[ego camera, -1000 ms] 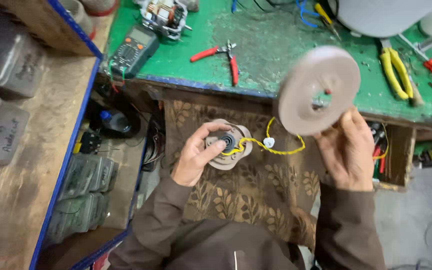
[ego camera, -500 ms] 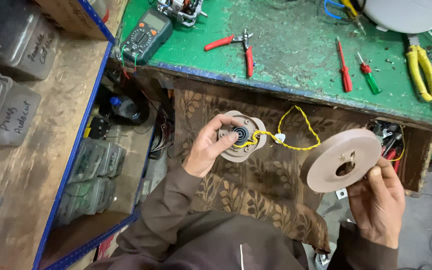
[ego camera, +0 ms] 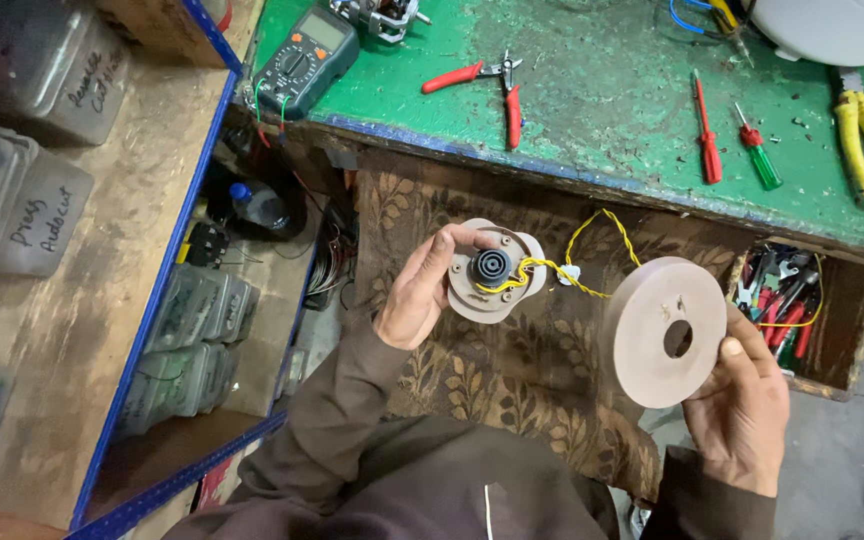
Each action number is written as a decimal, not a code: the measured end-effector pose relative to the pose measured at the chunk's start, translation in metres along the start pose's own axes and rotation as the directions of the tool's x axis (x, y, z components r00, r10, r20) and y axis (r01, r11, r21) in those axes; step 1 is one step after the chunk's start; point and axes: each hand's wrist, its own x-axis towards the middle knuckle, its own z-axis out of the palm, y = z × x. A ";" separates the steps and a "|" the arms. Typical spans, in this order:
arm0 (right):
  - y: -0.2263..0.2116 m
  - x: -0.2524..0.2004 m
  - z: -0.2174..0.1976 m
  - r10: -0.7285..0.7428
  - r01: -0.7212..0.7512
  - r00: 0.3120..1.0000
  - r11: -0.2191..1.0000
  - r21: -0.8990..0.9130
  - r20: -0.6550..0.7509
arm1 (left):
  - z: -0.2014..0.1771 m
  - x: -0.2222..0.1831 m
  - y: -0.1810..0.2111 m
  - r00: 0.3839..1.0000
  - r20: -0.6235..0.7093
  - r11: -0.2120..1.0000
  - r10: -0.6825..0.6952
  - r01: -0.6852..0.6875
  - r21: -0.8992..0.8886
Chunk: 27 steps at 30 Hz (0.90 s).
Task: The person disassembles and repairs a circular electronic component with yellow wires by hand using pliers and a screwdriver at a workbench.
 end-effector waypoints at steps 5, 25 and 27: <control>0.001 0.003 0.001 0.014 -0.016 1.000 0.996 0.092 0.026 | 0.003 0.000 0.009 0.997 0.028 0.964 0.077 -0.082 0.253; -0.003 -0.008 0.022 0.020 -0.062 0.978 0.978 0.198 0.206 | 0.009 -0.005 0.022 0.979 0.144 0.854 0.146 -0.199 0.481; -0.009 -0.013 0.032 0.022 -0.088 0.970 0.959 0.268 0.240 | 0.009 -0.005 0.022 0.979 0.144 0.859 0.143 -0.195 0.473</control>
